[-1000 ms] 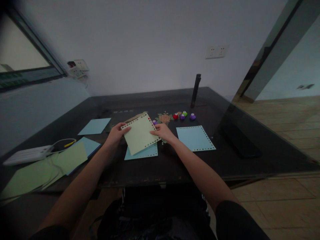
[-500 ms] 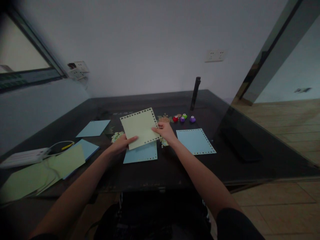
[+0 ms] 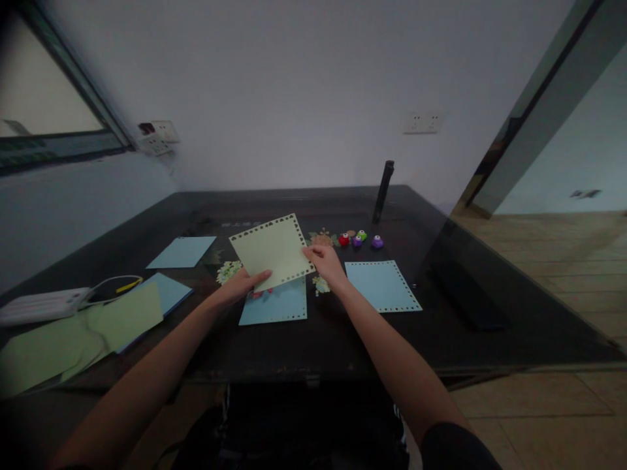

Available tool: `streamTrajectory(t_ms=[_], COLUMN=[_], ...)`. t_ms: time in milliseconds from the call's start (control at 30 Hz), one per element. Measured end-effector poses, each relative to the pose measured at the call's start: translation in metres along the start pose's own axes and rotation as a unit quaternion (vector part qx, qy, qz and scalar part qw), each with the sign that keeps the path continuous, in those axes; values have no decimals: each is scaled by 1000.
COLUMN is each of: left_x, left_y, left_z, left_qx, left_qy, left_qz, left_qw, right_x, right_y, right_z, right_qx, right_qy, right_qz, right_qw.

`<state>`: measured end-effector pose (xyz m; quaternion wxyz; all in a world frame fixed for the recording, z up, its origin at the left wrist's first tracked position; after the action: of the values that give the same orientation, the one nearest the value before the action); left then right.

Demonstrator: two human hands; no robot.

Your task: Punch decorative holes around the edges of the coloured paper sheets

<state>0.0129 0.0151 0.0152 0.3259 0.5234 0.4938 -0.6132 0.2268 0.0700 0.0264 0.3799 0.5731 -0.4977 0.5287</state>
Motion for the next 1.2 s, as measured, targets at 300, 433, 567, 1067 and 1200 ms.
streamTrajectory(t_ms=[300,433,567,1067,1200], left_x=[3,5,7,6,3], left_y=[-6,-11,-17,-16,-15], left_z=[-6,-8,-9,-8,-7], left_qx=[-91,-146,-186,-190,-198], left_qy=[3,2,-2,-1,-11], left_qz=[22,36,41,47,44], left_qw=[996,989,982,981,979], right_x=[-15,-16,-10,0,0], right_y=[-6,6,18,40,45], right_z=[-13,-17,-22,-33,-34], right_qx=[-38,-7,-20,37,40], right_qy=[-6,-29,-46,-26,-28], right_qz=[100,190,311,575,585], right_qw=[994,981,949,817,809])
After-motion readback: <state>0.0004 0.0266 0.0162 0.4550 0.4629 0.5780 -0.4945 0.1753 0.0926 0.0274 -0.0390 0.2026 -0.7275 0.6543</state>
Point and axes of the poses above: each hand's wrist, its own z-axis away from the middle knuckle, its own y-axis out of the palm, x = y × z, the point moved 3 cm from there along -z, towards the middle knuckle, and after that the axes turned 3 degrees about y, right-handed, at the moved point
